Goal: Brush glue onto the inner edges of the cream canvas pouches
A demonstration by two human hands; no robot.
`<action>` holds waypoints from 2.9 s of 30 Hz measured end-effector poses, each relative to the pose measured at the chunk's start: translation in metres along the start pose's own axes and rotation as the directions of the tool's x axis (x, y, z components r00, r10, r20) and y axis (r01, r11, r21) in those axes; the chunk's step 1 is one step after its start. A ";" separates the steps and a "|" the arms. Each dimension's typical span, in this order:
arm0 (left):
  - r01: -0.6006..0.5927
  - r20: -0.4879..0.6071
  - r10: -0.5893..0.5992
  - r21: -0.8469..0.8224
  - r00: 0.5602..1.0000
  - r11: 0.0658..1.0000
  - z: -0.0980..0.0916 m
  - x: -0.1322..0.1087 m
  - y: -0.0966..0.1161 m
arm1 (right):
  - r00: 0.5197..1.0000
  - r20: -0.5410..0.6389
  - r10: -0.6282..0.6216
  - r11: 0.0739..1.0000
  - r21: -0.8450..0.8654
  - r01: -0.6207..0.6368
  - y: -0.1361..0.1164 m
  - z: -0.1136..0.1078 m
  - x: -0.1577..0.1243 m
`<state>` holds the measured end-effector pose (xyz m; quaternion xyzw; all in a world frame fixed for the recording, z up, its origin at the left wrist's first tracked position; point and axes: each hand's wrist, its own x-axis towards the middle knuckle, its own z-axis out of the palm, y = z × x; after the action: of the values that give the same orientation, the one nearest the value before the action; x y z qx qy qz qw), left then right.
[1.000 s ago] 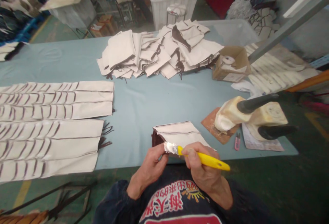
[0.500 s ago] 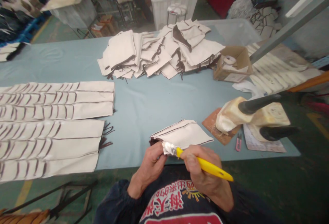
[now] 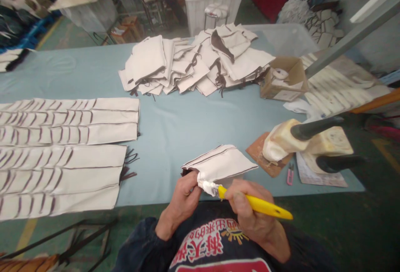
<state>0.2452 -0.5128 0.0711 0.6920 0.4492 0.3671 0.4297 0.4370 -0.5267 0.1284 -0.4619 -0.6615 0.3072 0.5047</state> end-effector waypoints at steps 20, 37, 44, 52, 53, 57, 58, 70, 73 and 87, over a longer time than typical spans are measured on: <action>-0.032 -0.078 0.031 -0.010 0.996 0.999 0.007 0.001 -0.001 | 0.894 -0.140 0.425 0.878 0.307 -0.369 0.011 0.011 0.021; 0.118 -0.061 -0.122 -0.068 0.991 0.991 0.005 -0.005 0.002 | 0.904 -0.113 0.411 0.894 0.243 -0.376 0.015 0.010 -0.004; 0.116 0.009 -0.116 -0.112 0.993 0.987 0.005 -0.006 0.001 | 0.833 -0.148 0.534 0.820 0.333 -0.466 0.012 -0.003 0.016; 0.283 0.123 -0.258 -0.281 0.958 0.917 -0.005 -0.005 0.009 | 0.819 0.413 0.399 0.791 0.296 -0.535 0.037 -0.007 0.056; 0.313 0.139 -0.283 -0.302 0.949 0.900 -0.006 -0.006 0.008 | 0.800 0.458 0.389 0.798 0.266 -0.540 0.038 -0.010 0.060; 0.411 0.215 -0.354 -0.369 0.910 0.833 -0.008 -0.010 0.008 | 0.785 0.497 0.369 0.817 0.228 -0.529 0.036 -0.019 0.070; 0.430 0.225 -0.368 -0.383 0.902 0.818 -0.008 -0.011 0.008 | 0.780 0.513 0.360 0.815 0.234 -0.530 0.035 -0.019 0.073; 0.499 0.186 -0.470 -0.458 0.863 0.735 -0.009 -0.009 0.011 | 0.917 0.304 0.258 0.867 0.347 -0.359 0.029 0.026 0.063; 0.472 0.132 -0.467 -0.451 0.874 0.757 -0.009 -0.009 0.011 | 0.945 0.181 0.273 0.887 0.333 -0.320 0.034 0.023 0.054; 0.459 0.093 -0.468 -0.434 0.879 0.775 -0.002 -0.011 0.015 | 0.961 -0.012 0.275 0.937 0.228 -0.265 0.038 0.010 0.020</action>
<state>0.2446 -0.5263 0.0839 0.4398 0.5143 0.3495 0.6480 0.4378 -0.4935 0.1003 -0.4950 -0.5415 0.4362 0.5210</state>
